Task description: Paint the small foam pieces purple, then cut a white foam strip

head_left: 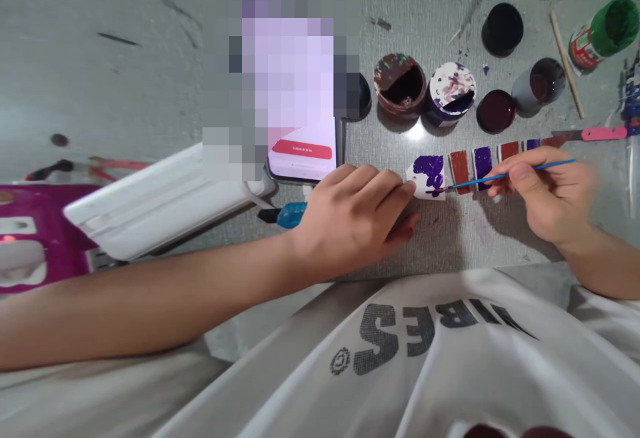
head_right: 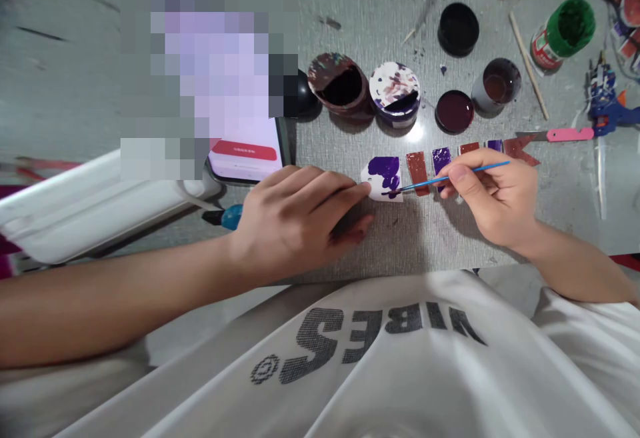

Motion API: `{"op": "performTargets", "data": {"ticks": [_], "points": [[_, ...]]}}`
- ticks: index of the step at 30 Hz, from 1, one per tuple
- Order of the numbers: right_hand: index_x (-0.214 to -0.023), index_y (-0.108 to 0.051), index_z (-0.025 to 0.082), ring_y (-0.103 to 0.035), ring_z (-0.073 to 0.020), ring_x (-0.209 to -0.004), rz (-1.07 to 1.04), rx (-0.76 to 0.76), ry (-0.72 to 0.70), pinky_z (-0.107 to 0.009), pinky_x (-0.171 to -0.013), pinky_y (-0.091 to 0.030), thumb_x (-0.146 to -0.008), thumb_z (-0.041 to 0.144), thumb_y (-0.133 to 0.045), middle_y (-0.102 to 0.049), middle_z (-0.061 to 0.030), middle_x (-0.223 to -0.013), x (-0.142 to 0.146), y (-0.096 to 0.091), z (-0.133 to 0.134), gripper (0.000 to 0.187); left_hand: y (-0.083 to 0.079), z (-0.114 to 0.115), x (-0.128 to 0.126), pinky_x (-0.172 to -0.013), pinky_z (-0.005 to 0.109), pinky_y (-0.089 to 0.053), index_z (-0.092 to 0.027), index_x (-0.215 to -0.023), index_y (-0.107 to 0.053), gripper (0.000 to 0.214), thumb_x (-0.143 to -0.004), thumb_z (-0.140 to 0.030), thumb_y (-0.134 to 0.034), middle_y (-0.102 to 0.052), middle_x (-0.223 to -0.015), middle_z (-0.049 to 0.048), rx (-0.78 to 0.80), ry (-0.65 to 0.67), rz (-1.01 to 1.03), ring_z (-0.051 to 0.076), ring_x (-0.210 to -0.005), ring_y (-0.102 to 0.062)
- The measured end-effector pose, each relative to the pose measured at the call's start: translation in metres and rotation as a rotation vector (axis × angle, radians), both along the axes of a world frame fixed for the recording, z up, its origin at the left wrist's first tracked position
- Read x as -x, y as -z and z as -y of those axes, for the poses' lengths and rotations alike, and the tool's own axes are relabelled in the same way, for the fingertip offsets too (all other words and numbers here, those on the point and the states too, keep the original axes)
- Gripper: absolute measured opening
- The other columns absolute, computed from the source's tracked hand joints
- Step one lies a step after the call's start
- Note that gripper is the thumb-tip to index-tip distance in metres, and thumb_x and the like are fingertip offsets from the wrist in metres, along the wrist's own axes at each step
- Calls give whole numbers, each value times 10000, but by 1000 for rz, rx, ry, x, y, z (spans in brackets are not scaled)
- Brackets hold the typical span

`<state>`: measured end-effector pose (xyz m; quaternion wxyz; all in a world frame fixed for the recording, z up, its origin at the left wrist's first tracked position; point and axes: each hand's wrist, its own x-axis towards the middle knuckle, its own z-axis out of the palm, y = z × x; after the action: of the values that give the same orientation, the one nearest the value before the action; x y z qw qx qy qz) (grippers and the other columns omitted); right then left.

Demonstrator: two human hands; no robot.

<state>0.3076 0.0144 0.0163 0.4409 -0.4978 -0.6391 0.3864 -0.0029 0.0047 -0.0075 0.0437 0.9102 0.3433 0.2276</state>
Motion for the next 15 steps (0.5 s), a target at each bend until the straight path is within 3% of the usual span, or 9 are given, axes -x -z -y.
{"op": "performTargets", "data": {"ticks": [15], "points": [[-971, -884, 273, -807, -156, -633, 77, -6, 42, -247, -521, -624, -1047, 416, -863, -853, -17, -858, 5, -7, 0, 164, 1, 0, 0, -693, 449, -550, -220, -1223, -788, 239, -1056, -345, -670, -822, -1036, 89, 65, -24, -26, 275, -845, -742]]}}
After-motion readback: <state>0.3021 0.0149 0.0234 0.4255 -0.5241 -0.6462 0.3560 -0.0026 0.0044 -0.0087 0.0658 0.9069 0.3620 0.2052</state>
